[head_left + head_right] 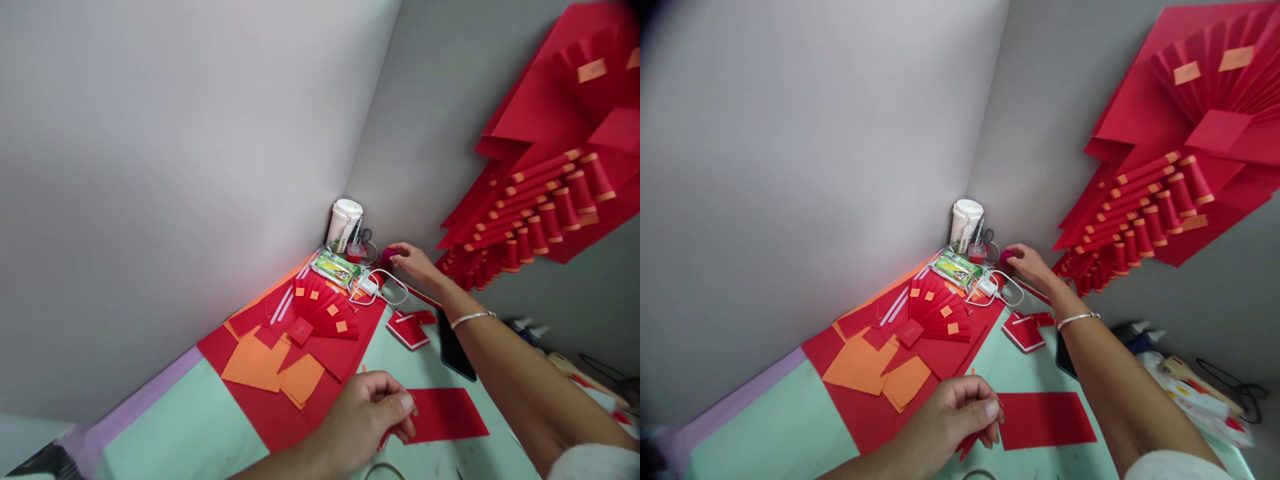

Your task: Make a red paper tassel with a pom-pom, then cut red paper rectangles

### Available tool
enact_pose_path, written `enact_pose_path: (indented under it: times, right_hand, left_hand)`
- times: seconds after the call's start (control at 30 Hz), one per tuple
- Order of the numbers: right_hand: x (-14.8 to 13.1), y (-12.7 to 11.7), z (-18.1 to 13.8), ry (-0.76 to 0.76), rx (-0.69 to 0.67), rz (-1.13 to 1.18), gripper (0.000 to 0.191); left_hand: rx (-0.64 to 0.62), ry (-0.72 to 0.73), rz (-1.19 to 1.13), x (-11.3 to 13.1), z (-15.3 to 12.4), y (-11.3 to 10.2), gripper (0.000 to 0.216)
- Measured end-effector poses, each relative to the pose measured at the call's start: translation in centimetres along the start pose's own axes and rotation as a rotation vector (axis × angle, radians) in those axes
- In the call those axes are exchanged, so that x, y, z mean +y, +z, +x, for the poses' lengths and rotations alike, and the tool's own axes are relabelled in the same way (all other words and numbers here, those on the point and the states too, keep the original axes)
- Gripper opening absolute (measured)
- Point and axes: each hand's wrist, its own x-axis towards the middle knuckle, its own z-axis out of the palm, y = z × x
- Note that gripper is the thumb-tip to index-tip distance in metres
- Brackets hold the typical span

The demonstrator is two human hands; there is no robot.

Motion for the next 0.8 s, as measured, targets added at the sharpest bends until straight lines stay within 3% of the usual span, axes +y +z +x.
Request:
enact_pose_path:
  times: [0.23,0.4,0.6,0.7,0.8]
  right_hand:
    - [-3.6,-0.1,-5.4,0.058,0.174,0.575,0.026]
    - [-7.1,0.3,-15.4,0.139,0.152,0.869,0.03]
    - [-8.2,4.0,-28.1,0.388,0.128,1.131,0.016]
    - [-7.8,5.5,-32.0,0.472,0.186,1.252,0.015]
    - [-7.2,6.4,-34.2,0.46,0.267,1.321,0.019]
  left_hand:
    - [0.072,0.008,0.096,0.7,-0.3,0.0,0.028]
    - [0.06,0.044,0.126,0.6,-0.2,-0.1,0.028]
    - [-0.012,0.039,0.181,-0.2,0.0,0.3,0.026]
    - [-0.055,0.01,0.195,-0.9,0.2,0.8,0.026]
    - [-0.105,-0.019,0.187,-2.0,0.4,1.4,0.026]
